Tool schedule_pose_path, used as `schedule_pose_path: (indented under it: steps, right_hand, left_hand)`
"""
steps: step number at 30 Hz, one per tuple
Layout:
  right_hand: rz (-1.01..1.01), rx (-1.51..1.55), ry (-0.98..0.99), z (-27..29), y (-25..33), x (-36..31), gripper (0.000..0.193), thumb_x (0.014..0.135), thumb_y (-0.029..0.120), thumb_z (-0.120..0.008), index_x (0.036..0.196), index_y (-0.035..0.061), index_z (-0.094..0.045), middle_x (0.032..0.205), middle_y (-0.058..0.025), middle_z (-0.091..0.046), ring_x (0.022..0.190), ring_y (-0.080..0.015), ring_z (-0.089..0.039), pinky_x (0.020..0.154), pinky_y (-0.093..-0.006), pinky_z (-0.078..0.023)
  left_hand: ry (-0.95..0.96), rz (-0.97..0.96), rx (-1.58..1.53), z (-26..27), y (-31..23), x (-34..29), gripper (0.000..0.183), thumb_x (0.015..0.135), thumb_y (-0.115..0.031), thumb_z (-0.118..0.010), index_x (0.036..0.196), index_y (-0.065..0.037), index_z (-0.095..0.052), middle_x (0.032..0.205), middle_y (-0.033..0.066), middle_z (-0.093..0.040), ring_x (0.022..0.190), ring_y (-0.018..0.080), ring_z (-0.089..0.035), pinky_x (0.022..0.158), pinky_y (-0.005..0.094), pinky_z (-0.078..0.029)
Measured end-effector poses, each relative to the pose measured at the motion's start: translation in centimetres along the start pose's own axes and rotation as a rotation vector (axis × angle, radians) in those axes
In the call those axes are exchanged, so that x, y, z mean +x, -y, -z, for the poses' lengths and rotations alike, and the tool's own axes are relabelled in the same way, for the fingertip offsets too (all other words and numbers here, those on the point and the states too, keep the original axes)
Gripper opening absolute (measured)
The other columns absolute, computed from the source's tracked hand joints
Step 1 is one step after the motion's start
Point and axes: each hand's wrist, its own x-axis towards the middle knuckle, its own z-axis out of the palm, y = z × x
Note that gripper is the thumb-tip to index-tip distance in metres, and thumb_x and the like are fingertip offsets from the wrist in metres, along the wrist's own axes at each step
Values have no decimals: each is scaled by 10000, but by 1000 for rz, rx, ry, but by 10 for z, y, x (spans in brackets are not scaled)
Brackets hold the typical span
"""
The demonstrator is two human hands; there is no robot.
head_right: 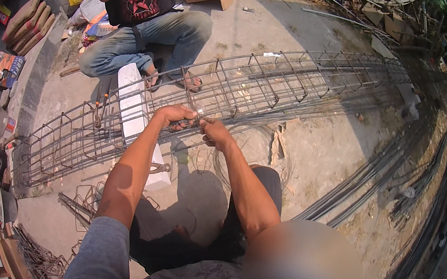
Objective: The person uses pliers to twist and cut thin wire to secure horizontal and vertical rebar segments into a cage-like framework for construction.
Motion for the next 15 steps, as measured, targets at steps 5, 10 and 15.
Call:
schedule_pose_path:
  steps: [5, 10, 15]
  right_hand:
    - [114, -216, -125, -8, 2, 2, 324, 1006, 280, -527, 1088, -3, -660, 728, -43, -577, 576, -123, -558, 471, -281, -413]
    - [253, -717, -247, 1, 1, 18, 418, 989, 345, -487, 1091, -30, -641, 922, -272, -691, 897, -406, -691, 750, -491, -528]
    - [311, -963, -294, -26, 10, -9, 338, 984, 304, -469, 1056, 8, -614, 976, -298, -679, 957, -448, -662, 835, -539, -511]
  left_hand:
    - [-38, -15, -39, -2, -1, -5, 316, 932, -404, -685, 1133, -161, -678, 966, -77, -625, 669, 44, -515, 514, 212, -439]
    - [-81, -37, -62, -9, -8, 3, 312, 913, -388, -713, 1118, -156, -678, 994, -76, -623, 692, 47, -529, 551, 212, -464]
    - [-55, -7, -121, 5, 8, 2, 330, 884, -371, -753, 1120, -156, -672, 1007, -76, -627, 726, 56, -542, 595, 239, -497]
